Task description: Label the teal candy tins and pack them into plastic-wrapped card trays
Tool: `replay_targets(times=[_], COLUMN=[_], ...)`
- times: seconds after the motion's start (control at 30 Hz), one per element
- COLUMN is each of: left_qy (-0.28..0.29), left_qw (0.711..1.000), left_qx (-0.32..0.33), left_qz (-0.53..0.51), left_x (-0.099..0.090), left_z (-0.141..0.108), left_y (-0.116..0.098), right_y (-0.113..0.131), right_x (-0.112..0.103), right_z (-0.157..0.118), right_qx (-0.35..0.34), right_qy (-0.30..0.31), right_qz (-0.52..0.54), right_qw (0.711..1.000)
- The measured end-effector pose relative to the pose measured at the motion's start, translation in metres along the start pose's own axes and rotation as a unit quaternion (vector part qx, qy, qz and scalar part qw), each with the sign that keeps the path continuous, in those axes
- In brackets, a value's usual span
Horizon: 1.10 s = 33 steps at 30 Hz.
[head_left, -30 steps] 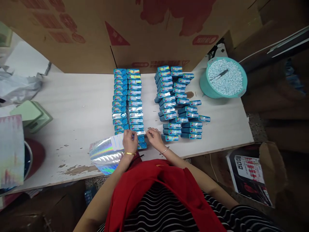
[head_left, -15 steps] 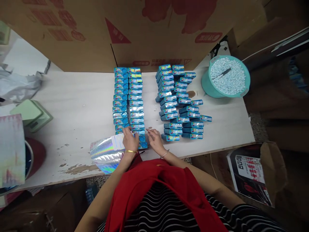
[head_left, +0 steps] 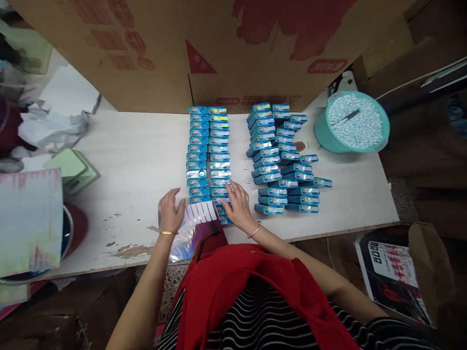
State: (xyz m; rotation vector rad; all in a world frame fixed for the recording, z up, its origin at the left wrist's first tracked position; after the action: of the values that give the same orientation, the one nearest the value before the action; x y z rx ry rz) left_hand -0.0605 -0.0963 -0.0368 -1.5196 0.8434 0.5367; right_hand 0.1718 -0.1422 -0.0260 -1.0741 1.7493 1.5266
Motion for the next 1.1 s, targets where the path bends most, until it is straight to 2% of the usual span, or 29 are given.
replay_targets(times=[0.03, 0.1, 0.17, 0.23, 0.3, 0.37, 0.47, 0.53, 0.7, 0.9, 1.0, 1.1], left_qy=[0.031, 0.135, 0.222, 0.236, 0.209, 0.175, 0.115, 0.077, 0.007, -0.011, 0.011, 0.030], left_qw=[0.999, 0.990, 0.973, 0.967, 0.971, 0.978, 0.978, 0.968, 0.942, 0.939, 0.945, 0.952], left_qx=[-0.019, -0.040, -0.023, 0.004, 0.032, 0.074, 0.171, 0.228, 0.295, 0.320, 0.316, 0.306], left_qz=[0.018, 0.003, -0.051, -0.098, -0.108, -0.082, 0.009, 0.076, 0.160, 0.123, 0.084, -0.002], left_x=[-0.008, -0.017, -0.021, -0.029, -0.041, -0.053, -0.066, -0.066, -0.043, -0.008, -0.003, -0.006], left_z=[-0.002, -0.007, -0.013, -0.015, -0.010, 0.000, 0.022, 0.036, 0.056, 0.049, 0.034, 0.020], left_y=[0.015, 0.038, 0.046, 0.040, 0.027, 0.011, -0.015, -0.030, -0.054, -0.067, -0.075, -0.084], right_y=[0.013, 0.043, 0.072, 0.093, 0.105, 0.107, 0.100, 0.092, 0.066, 0.027, 0.005, -0.021], right_x=[-0.003, -0.004, 0.002, 0.010, 0.014, 0.007, -0.017, -0.035, -0.058, -0.057, -0.057, -0.062], right_z=[0.005, 0.014, 0.022, 0.030, 0.039, 0.050, 0.072, 0.087, 0.109, 0.115, 0.120, 0.127], right_qx=[-0.027, -0.083, -0.139, -0.169, -0.167, -0.157, -0.157, -0.156, -0.124, -0.063, -0.046, -0.035], right_qy=[0.007, 0.031, 0.070, 0.116, 0.142, 0.137, 0.116, 0.114, 0.117, 0.130, 0.119, 0.106], right_qz=[-0.004, -0.017, -0.035, -0.052, -0.053, -0.038, -0.012, -0.001, 0.038, 0.097, 0.072, 0.056], right_qw=[1.000, 0.996, 0.987, 0.977, 0.974, 0.977, 0.981, 0.981, 0.985, 0.985, 0.989, 0.992])
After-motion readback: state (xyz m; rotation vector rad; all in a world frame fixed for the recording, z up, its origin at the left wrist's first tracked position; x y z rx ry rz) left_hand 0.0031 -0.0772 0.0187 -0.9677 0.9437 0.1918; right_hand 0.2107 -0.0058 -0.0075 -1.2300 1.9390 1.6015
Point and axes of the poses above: each hand's wrist, its own z-axis towards the middle knuckle, its own x-axis out of the palm, y = z × x, the point moved 2 cm from there along z, towards the middle knuckle, and after that the axes turned 7 degrees about y, right-handed, at the moved point
